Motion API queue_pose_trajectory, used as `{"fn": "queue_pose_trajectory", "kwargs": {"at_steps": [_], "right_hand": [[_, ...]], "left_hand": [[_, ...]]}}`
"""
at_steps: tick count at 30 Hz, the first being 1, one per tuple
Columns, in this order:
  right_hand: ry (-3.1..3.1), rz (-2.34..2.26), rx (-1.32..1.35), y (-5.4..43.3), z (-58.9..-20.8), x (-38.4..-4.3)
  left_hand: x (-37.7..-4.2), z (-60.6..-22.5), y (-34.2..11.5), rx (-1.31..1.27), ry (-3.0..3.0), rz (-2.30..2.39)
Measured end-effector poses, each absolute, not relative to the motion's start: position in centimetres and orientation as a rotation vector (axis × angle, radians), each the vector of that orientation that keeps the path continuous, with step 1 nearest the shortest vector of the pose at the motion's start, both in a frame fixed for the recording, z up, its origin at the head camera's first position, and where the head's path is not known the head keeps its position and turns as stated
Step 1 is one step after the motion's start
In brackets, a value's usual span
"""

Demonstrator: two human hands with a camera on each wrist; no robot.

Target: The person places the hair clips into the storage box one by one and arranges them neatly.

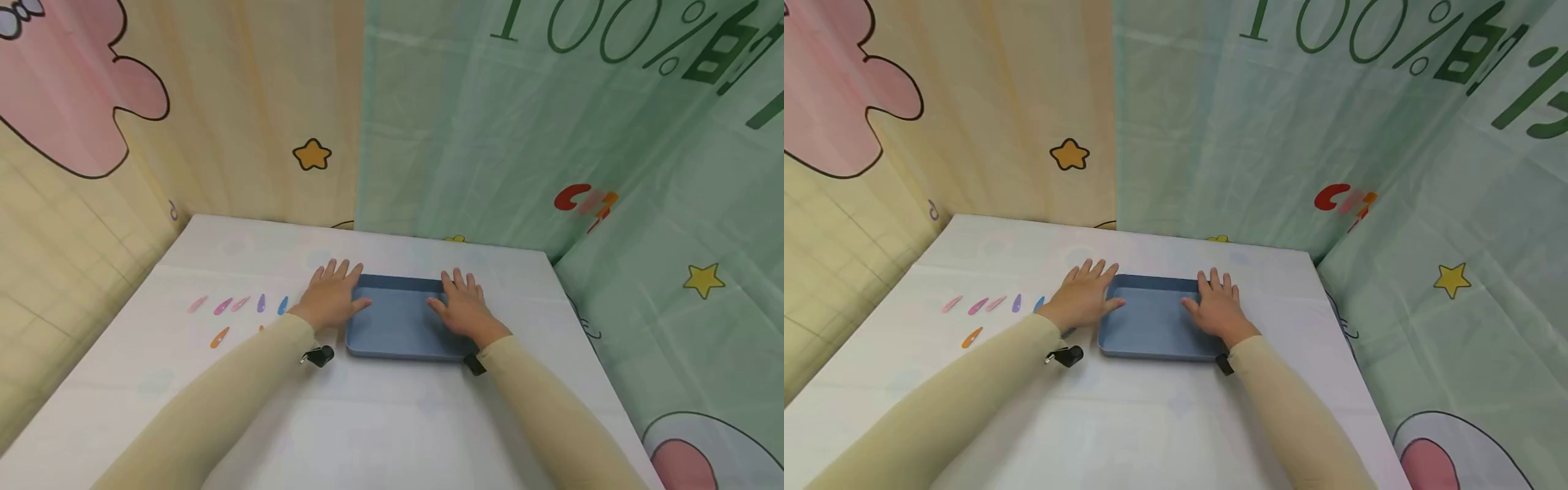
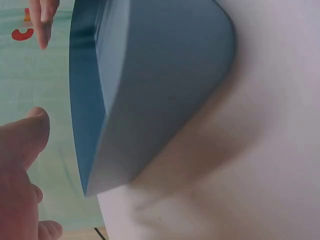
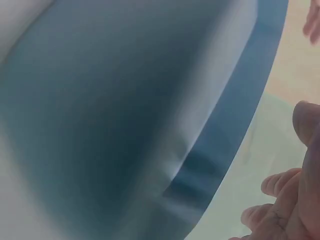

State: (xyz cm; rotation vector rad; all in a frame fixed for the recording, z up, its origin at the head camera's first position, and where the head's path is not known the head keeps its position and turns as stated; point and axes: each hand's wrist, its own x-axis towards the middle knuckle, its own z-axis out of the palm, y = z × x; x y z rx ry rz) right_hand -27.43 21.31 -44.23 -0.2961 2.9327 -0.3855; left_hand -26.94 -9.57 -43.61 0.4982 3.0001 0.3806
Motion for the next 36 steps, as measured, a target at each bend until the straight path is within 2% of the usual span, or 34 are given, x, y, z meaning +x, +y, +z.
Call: {"fn": "queue_pose_trajectory", "kwargs": {"at_steps": [18, 26, 36], "right_hand": [[2.771, -0.624, -0.294, 27.3, -45.7, -26.0], [2.75, -0.714, -0.291, 27.9, -45.8, -25.7], [2.726, -0.727, -0.355, 27.5, -46.2, -25.2]], "left_hand": [[-25.8, -43.5, -15.2, 0.379, 2.955, 0.492], [-25.1, -42.9, -18.4, 0.285, 2.914, 0.633], [-23.1, -43.9, -21.2, 0.25, 2.765, 0.749]]}}
